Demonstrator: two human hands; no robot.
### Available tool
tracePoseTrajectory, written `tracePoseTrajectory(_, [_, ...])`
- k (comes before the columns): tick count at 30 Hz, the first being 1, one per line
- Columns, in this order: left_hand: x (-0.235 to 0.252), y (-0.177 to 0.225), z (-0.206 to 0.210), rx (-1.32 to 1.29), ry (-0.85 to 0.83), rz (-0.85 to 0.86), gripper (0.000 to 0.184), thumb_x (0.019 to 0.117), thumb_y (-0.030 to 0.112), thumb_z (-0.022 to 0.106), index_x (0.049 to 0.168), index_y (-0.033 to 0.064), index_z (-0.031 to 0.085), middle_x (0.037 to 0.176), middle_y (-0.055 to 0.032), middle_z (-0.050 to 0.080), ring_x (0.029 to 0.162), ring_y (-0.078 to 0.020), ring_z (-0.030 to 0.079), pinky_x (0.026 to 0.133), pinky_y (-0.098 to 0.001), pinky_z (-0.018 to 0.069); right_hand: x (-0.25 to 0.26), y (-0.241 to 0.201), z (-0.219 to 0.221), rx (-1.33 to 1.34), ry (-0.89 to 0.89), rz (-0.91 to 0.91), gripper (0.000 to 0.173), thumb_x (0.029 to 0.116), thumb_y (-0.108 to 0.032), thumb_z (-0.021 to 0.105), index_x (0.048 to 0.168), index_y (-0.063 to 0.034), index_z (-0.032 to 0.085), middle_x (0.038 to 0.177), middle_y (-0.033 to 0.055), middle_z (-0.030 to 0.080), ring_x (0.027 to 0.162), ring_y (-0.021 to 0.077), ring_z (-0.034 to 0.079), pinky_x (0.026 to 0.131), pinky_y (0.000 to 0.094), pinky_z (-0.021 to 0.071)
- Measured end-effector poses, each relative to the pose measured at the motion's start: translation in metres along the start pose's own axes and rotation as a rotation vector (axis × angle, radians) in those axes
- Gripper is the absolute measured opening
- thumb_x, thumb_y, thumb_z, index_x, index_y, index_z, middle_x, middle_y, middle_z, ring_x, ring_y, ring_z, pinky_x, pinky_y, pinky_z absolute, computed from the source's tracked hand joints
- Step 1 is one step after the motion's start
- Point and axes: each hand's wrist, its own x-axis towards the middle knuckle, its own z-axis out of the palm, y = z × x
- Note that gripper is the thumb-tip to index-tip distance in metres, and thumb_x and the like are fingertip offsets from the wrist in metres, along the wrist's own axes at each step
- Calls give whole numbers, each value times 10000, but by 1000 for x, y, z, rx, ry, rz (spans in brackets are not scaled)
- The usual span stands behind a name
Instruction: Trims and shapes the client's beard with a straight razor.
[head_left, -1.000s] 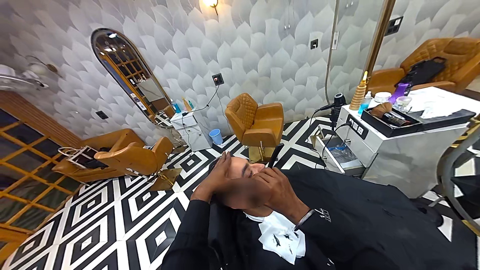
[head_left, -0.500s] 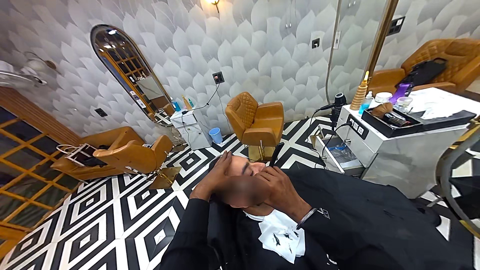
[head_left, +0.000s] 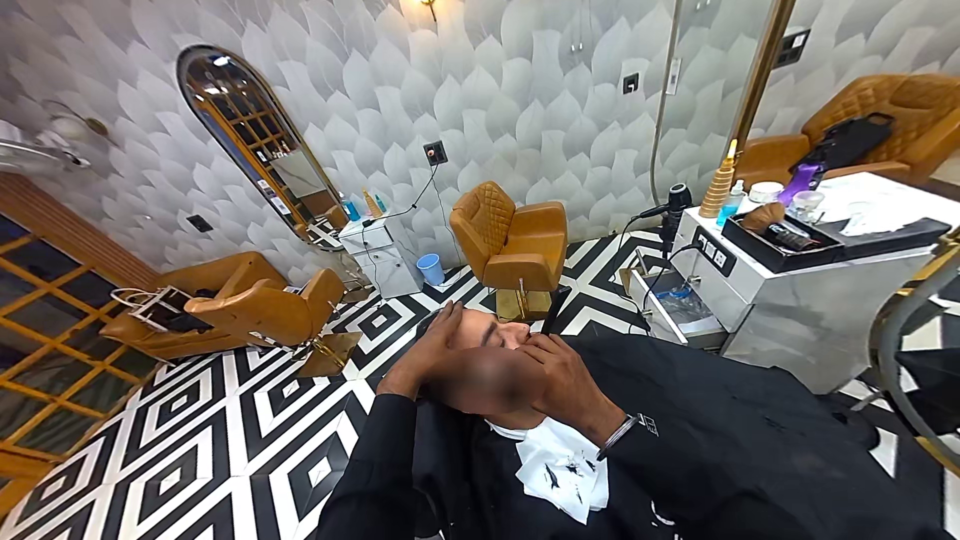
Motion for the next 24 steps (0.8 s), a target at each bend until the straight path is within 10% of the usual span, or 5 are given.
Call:
tracePoseTrajectory(7, [6, -9, 3, 2, 0, 20, 991, 883, 353, 815, 1633, 66, 234, 1715, -152, 156, 1564, -336, 222, 1236, -535, 264, -6, 3, -4, 144, 68, 82, 122, 941, -165, 637, 983, -113, 739, 950, 2, 711, 1020, 179, 660, 952, 391, 533])
tracePoseTrajectory(12, [4, -19, 12, 36, 66, 59, 1037, 827, 567, 792, 1610, 82, 314, 1683, -164, 252, 1553, -336, 251, 1238, -551, 272, -34, 3, -46, 738, 409, 776, 244, 952, -93, 714, 1195, -79, 730, 1144, 58, 742, 999, 189, 720, 840, 382, 633])
tracePoseTrajectory(18, [-12, -12, 29, 226, 177, -17, 1201, 739, 810, 686, 1616, 86, 301, 1689, -155, 237, 1560, -345, 225, 1212, -647, 231, -102, 26, -59, 905, 542, 1240, 381, 1120, -234, 419, 1208, -20, 722, 612, 91, 623, 399, 106, 472, 348, 239, 372])
tracePoseTrajectory(21, [-23, 2, 47, 346, 268, -97, 1410, 610, 912, 677, 1622, 36, 236, 1710, -183, 135, 1586, -371, 93, 1218, -700, 120, -118, 27, -53, 1041, 520, 1412, 531, 1138, -292, 279, 1104, -4, 723, 514, -40, 341, 388, 54, 271, 378, 206, 253])
tracePoseTrajectory(24, [-30, 9, 64, 371, 375, -102, 1521, 554, 858, 772, 1624, -22, 145, 1710, -226, 56, 1587, -406, 6, 1207, -728, 52, -120, 24, -49, 1280, 561, 1553, 402, 1113, -201, 266, 1020, -11, 608, 594, -24, 429, 469, 82, 416, 477, 227, 418])
